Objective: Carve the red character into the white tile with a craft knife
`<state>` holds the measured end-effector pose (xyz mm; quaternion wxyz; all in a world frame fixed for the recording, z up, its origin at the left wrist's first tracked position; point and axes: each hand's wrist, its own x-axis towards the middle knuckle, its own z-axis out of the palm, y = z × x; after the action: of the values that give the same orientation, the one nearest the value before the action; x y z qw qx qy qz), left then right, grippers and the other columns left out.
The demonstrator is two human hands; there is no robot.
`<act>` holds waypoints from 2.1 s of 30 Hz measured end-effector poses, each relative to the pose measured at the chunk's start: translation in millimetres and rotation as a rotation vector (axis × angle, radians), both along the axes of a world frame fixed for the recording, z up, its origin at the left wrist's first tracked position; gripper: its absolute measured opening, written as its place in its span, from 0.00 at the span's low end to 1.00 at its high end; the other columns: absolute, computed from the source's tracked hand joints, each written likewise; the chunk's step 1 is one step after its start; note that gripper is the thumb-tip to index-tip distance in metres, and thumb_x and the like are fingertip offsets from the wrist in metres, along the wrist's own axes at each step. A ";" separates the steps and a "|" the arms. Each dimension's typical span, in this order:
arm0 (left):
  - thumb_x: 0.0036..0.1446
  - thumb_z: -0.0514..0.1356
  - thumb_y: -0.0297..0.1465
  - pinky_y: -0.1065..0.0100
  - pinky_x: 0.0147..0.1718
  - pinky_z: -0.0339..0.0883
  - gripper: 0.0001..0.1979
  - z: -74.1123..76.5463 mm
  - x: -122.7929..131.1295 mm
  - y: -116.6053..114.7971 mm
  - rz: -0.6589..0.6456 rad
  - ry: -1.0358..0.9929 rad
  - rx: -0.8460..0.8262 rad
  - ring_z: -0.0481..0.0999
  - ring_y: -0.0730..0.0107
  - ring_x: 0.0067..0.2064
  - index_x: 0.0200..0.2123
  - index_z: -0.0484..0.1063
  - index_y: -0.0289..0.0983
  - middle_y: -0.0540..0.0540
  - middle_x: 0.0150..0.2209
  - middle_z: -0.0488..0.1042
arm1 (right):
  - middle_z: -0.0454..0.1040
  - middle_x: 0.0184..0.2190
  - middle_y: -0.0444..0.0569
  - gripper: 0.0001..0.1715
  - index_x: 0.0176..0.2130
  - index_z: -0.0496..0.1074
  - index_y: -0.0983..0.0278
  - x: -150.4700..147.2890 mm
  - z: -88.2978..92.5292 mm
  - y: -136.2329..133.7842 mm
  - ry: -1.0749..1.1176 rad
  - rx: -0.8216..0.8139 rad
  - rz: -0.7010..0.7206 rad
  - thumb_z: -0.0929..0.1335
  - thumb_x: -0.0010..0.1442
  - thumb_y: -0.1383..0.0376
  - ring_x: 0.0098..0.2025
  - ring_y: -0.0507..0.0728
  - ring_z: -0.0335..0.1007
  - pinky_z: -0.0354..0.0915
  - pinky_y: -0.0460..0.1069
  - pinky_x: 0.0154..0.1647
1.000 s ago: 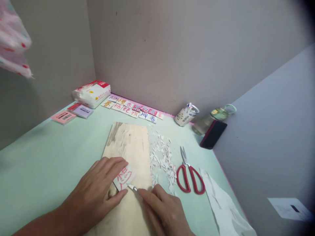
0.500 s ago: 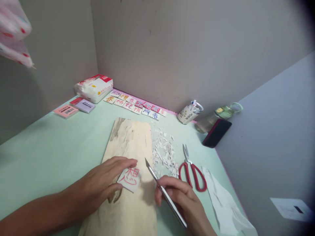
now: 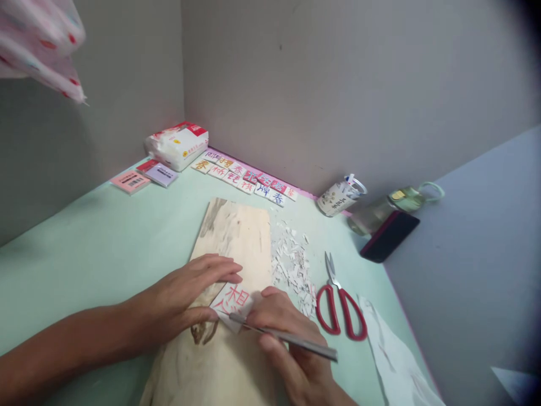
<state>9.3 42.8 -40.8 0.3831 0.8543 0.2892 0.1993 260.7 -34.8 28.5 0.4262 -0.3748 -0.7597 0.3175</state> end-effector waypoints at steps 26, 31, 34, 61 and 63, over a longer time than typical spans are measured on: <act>0.74 0.52 0.47 0.57 0.73 0.49 0.27 -7.0 0.0 -2.8 0.007 -0.081 0.099 0.55 0.60 0.74 0.72 0.54 0.54 0.52 0.72 0.61 | 0.67 0.29 0.41 0.12 0.39 0.64 0.59 -17.5 -31.8 3.3 -0.098 0.144 -0.105 0.63 0.61 0.76 0.32 0.53 0.67 0.68 0.56 0.47; 0.74 0.52 0.47 0.56 0.73 0.50 0.26 -7.5 -0.7 -3.5 0.012 -0.085 0.087 0.56 0.59 0.74 0.71 0.56 0.53 0.52 0.72 0.62 | 0.68 0.30 0.42 0.11 0.39 0.64 0.59 -17.5 -32.3 3.0 -0.139 0.154 -0.094 0.63 0.62 0.75 0.33 0.55 0.68 0.68 0.57 0.48; 0.73 0.53 0.48 0.55 0.72 0.51 0.27 -7.4 -0.2 -1.9 0.011 -0.092 0.085 0.57 0.57 0.73 0.71 0.58 0.51 0.49 0.71 0.64 | 0.67 0.29 0.41 0.12 0.39 0.64 0.59 -19.0 -28.6 5.2 -0.150 0.209 -0.101 0.62 0.60 0.77 0.31 0.54 0.67 0.69 0.57 0.47; 0.72 0.55 0.47 0.54 0.72 0.52 0.26 0.8 -2.8 3.8 -0.040 -0.027 0.018 0.58 0.53 0.73 0.70 0.61 0.51 0.47 0.72 0.62 | 0.66 0.31 0.42 0.11 0.39 0.60 0.58 -4.7 -24.2 5.7 -0.253 0.140 0.018 0.61 0.64 0.75 0.32 0.54 0.66 0.66 0.60 0.57; 0.73 0.54 0.48 0.55 0.72 0.53 0.26 -3.0 -2.6 2.7 -0.007 -0.051 0.037 0.58 0.54 0.73 0.69 0.61 0.52 0.49 0.72 0.63 | 0.67 0.31 0.42 0.11 0.39 0.60 0.58 -4.0 -20.4 6.7 -0.268 0.126 0.036 0.61 0.64 0.75 0.33 0.54 0.66 0.66 0.60 0.57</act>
<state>6.6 45.4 -43.8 0.3750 0.8570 0.2727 0.2250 256.7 -28.2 8.1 0.3380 -0.3726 -0.8347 0.2242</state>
